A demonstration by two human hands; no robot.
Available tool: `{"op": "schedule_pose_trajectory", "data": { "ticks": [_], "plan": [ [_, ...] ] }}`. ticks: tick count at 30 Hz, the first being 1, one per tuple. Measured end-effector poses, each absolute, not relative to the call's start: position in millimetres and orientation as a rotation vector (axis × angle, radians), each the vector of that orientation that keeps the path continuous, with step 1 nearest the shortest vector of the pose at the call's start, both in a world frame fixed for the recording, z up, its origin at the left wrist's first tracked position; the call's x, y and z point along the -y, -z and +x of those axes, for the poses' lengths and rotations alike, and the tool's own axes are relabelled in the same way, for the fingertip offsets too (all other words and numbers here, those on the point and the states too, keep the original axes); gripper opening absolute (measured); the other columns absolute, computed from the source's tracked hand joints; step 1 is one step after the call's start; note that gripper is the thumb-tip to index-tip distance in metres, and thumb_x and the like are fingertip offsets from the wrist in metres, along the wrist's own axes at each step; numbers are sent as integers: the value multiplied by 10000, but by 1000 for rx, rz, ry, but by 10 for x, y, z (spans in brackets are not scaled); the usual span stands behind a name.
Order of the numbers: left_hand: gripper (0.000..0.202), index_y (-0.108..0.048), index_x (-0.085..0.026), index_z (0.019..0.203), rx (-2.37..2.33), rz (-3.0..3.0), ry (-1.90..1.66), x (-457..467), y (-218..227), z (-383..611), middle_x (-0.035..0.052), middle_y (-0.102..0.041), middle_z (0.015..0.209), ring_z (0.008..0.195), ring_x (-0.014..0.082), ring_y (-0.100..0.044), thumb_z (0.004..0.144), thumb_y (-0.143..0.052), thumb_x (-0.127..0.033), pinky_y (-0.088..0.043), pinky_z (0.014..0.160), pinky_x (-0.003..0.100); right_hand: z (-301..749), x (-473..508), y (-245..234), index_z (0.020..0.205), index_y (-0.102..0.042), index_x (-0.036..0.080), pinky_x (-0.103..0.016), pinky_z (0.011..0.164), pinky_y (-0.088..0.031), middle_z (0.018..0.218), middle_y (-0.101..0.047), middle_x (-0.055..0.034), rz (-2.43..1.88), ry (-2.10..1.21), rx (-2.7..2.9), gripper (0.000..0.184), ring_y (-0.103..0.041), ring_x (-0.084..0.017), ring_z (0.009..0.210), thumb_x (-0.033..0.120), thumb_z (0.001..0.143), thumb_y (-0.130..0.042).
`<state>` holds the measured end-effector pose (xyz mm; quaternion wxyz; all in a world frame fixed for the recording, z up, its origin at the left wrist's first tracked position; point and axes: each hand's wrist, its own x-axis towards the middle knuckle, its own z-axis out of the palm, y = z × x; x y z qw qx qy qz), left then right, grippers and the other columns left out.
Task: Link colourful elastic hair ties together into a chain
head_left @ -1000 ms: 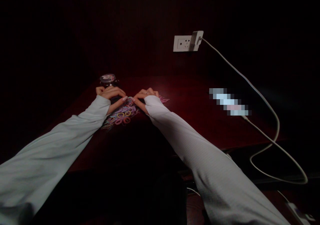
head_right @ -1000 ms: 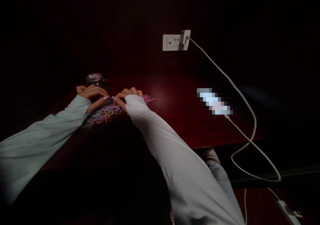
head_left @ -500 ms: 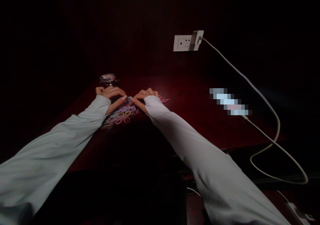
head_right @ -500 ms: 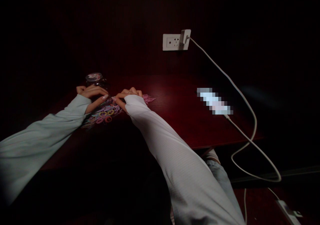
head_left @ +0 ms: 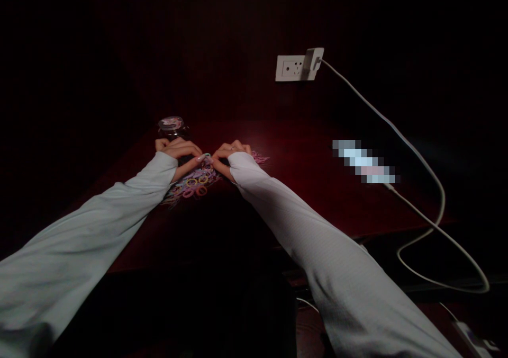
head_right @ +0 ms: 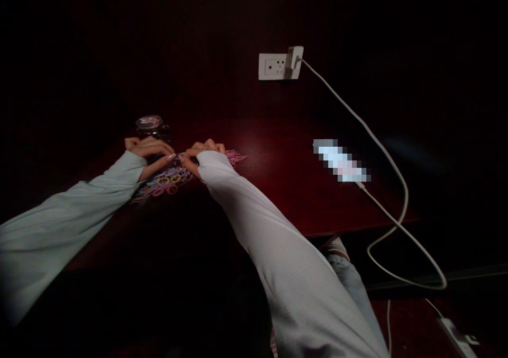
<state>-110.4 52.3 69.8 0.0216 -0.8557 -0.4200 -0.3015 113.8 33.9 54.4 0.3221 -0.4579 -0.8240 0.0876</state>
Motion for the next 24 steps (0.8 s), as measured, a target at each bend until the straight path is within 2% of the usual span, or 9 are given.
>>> {"op": "schedule_pose_trajectory", "data": {
  "ticks": [12,18,24],
  "plan": [
    [358,-733,-294,853,1318,-2604,955,-512,-711,-1105,35,-844,1035,1007,296,-686,1031,-541,-538,-333,1046,552,1148,-311,-582,1060,-841,283,-460,1094,-377,1191,-797,-42,-1234,-220,2134,267,-605,-274,1194,365,1120,-594],
    [355,-733,-290,889,1352,-2552,943,-520,-705,-1123,28,-836,1075,1069,308,-686,1061,-521,-516,-295,1064,562,1155,-308,-602,1043,-825,271,-446,1079,-378,1210,-805,-39,-1265,-199,2086,234,-615,-272,1206,357,1118,-621],
    [363,-682,-251,933,1426,-2462,871,-583,-692,-1184,0,-822,1081,1087,268,-647,1118,-494,-500,-272,1064,524,1144,-398,-545,989,-806,264,-468,1077,-383,1141,-783,-63,-1333,-170,1984,297,-595,-288,1190,388,1130,-576]
  ]
}}
